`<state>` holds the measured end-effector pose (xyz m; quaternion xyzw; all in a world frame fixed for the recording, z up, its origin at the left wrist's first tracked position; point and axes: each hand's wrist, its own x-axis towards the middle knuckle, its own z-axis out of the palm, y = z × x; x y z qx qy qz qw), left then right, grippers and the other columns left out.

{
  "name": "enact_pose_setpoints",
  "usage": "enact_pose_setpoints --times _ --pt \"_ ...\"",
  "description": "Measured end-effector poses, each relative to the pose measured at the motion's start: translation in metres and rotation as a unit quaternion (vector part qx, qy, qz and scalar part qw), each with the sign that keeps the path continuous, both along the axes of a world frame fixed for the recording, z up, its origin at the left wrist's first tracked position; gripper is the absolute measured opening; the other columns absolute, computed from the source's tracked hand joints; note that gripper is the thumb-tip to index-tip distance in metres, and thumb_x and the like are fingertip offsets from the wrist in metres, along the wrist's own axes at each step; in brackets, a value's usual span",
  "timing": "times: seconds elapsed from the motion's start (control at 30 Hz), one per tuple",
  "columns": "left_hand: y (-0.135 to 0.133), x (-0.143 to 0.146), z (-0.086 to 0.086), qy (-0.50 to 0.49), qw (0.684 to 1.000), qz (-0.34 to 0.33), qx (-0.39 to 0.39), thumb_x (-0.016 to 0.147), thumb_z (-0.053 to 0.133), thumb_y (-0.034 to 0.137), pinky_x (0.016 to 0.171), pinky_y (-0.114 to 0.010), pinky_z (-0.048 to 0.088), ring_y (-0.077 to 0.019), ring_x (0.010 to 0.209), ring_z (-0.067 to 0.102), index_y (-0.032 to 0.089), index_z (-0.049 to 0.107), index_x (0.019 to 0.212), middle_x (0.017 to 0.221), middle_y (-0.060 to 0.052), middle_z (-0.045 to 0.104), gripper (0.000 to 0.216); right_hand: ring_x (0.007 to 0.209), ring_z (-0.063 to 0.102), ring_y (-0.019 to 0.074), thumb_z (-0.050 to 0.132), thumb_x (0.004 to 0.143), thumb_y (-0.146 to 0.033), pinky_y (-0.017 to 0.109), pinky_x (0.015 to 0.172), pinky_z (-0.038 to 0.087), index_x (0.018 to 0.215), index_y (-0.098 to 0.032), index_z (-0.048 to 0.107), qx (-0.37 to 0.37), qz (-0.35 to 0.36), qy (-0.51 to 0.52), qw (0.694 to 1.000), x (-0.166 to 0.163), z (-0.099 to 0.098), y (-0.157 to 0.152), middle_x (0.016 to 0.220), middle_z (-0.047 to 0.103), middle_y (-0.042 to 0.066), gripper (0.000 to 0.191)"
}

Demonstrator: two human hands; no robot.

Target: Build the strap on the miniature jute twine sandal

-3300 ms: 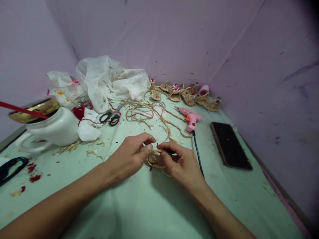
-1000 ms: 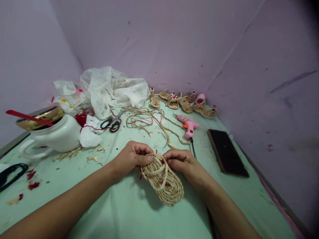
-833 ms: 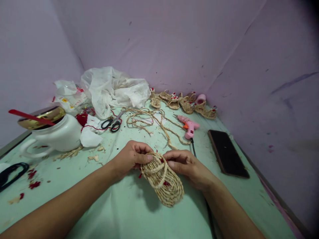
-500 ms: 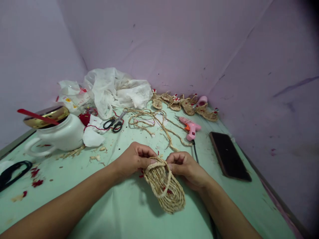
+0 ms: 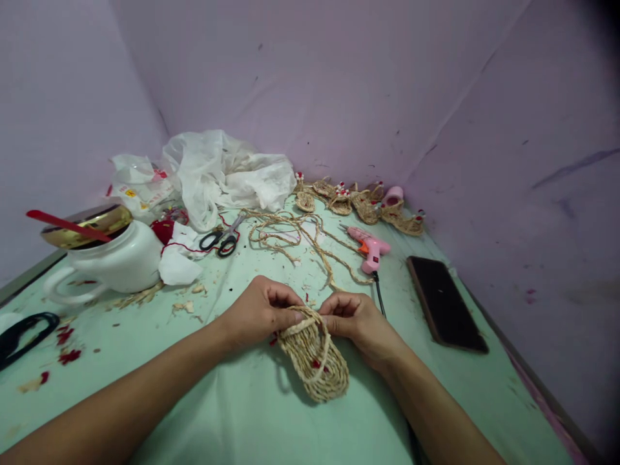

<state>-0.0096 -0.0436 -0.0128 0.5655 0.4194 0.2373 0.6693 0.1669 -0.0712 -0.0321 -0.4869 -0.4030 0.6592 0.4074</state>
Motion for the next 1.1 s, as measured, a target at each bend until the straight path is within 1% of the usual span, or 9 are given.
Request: enact_pose_setpoints --times 0.23,0.33,0.43,0.5,0.57,0.67,0.83,0.93,1.1 --pt "0.008 0.007 -0.008 0.083 0.995 0.03 0.042 0.058 0.064 0.021 0.041 -0.019 0.033 -0.007 0.043 0.044 0.01 0.058 0.082 0.053 0.003 0.053 0.027 0.047 0.052 0.0081 0.073 0.055 -0.043 0.022 0.048 0.044 0.065 -0.012 0.067 -0.033 0.072 -0.07 0.994 0.008 0.004 0.001 0.052 0.059 -0.002 0.033" --pt "0.013 0.009 -0.005 0.016 0.997 0.059 0.036 0.06 0.063 0.022 0.046 -0.021 0.038 -0.0075 0.049 0.048 0.01 0.056 0.09 0.069 -0.002 0.059 0.033 0.046 0.05 0.008 0.07 0.058 -0.043 0.022 0.047 0.043 0.062 -0.012 0.065 -0.028 0.094 -0.122 0.988 0.014 0.006 0.001 0.051 0.056 -0.002 0.032" --pt "0.017 0.007 -0.003 -0.044 0.992 0.095 0.074 0.061 0.062 0.021 0.06 -0.024 0.044 -0.0111 0.067 0.055 0.011 0.056 0.096 0.091 -0.007 0.06 0.036 0.04 0.046 0.0068 0.068 0.062 -0.038 0.02 0.041 0.039 0.059 -0.013 0.063 -0.027 0.08 -0.186 0.979 0.019 0.003 0.002 0.046 0.052 -0.003 0.025" --pt "0.018 0.003 -0.004 0.008 0.982 0.135 0.129 0.061 0.06 0.017 0.063 -0.023 0.043 -0.0115 0.07 0.054 0.012 0.059 0.089 0.083 -0.004 0.061 0.028 0.037 0.042 0.0066 0.065 0.064 -0.033 0.02 0.038 0.034 0.06 -0.014 0.062 -0.01 0.056 -0.223 0.973 0.022 0.0 0.002 0.044 0.05 -0.004 0.019" --pt "0.018 -0.001 -0.006 0.089 0.971 0.153 0.161 0.061 0.056 0.013 0.056 -0.022 0.04 -0.0103 0.06 0.051 0.012 0.061 0.078 0.067 0.0 0.058 0.017 0.037 0.041 0.0073 0.064 0.063 -0.027 0.021 0.038 0.033 0.064 -0.016 0.063 0.015 0.031 -0.245 0.969 0.025 -0.002 0.003 0.044 0.049 -0.005 0.012" --pt "0.017 -0.007 -0.008 0.161 0.966 0.09 0.179 0.061 0.053 0.011 0.051 -0.021 0.036 -0.0094 0.053 0.046 0.012 0.062 0.068 0.057 0.001 0.056 0.011 0.045 0.048 0.01 0.065 0.059 -0.021 0.023 0.044 0.037 0.066 -0.017 0.062 0.048 0.034 -0.27 0.961 0.024 0.001 0.001 0.051 0.056 -0.003 0.008" --pt "0.012 -0.008 -0.008 0.186 0.96 -0.012 0.207 0.062 0.053 0.013 0.049 -0.02 0.035 -0.0095 0.052 0.046 0.013 0.064 0.069 0.056 0.001 0.057 0.013 0.063 0.058 0.0157 0.066 0.061 -0.022 0.027 0.058 0.044 0.069 -0.017 0.061 0.106 0.059 -0.316 0.941 0.014 0.003 -0.002 0.068 0.065 0.002 0.011" --pt "0.01 -0.005 -0.011 0.197 0.957 -0.019 0.212 0.063 0.053 0.015 0.049 -0.02 0.036 -0.01 0.053 0.047 0.014 0.064 0.069 0.056 0.001 0.057 0.013 0.06 0.058 0.0156 0.067 0.063 -0.026 0.026 0.054 0.042 0.07 -0.018 0.061 0.121 0.049 -0.343 0.93 0.009 -0.003 -0.004 0.067 0.066 0.002 0.012" --pt "0.009 -0.001 -0.02 0.193 0.96 0.03 0.203 0.063 0.052 0.016 0.05 -0.02 0.037 -0.0112 0.054 0.049 0.013 0.063 0.066 0.057 -0.001 0.059 0.012 0.059 0.058 0.0158 0.061 0.07 -0.03 0.026 0.055 0.043 0.07 -0.018 0.063 0.151 0.018 -0.345 0.926 0.004 -0.009 -0.005 0.064 0.065 0.003 0.012"
